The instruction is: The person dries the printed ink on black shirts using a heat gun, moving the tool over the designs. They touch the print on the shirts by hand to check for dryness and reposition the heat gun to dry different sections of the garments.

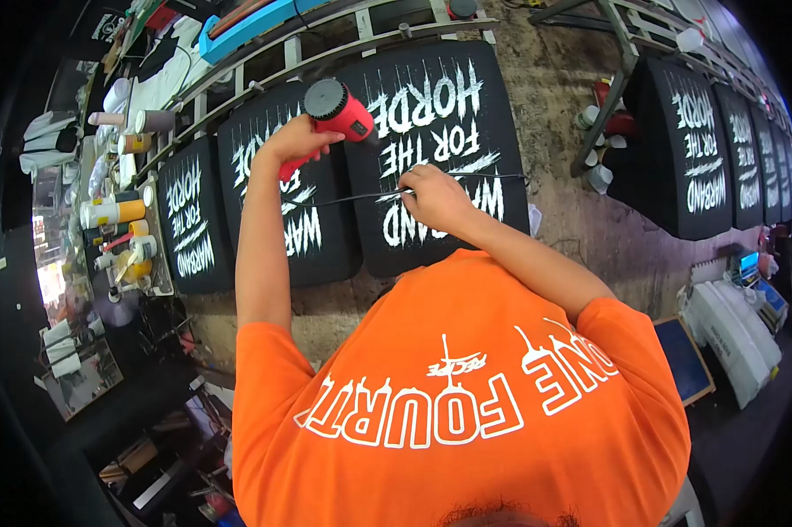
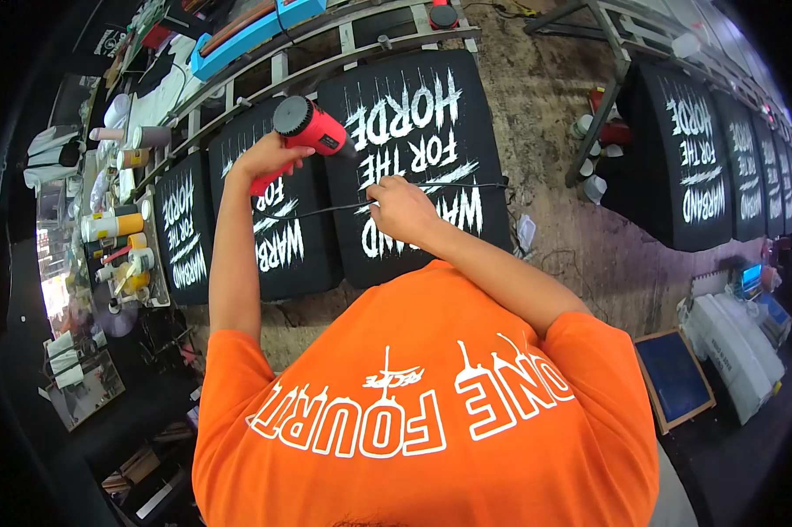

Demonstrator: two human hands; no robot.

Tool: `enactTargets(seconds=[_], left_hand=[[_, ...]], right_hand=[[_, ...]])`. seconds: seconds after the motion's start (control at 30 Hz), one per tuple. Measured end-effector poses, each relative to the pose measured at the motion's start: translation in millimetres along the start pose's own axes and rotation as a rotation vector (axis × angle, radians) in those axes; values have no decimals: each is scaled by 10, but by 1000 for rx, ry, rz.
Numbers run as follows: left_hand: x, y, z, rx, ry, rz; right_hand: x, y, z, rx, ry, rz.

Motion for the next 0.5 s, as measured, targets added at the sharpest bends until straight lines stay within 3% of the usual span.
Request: enactTargets(seconds=[0.17, 0.5], left_hand=[[-153, -99, -306, -76, -66, -24], [-656, -291, -1077, -140, -201, 125]], right_hand=[[56, 164, -82, 35, -33, -48], [367, 484, -409, -3, -250, -116]])
Point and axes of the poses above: each hand's wrist, its own x-axis away from the middle knuckle, its own y-axis out of the back of the hand, z = x × y, the point moved 2 cm from there along -x, towards the middle knuckle, and after that the axes turned 10 degrees about z, right-handed, at the moved point
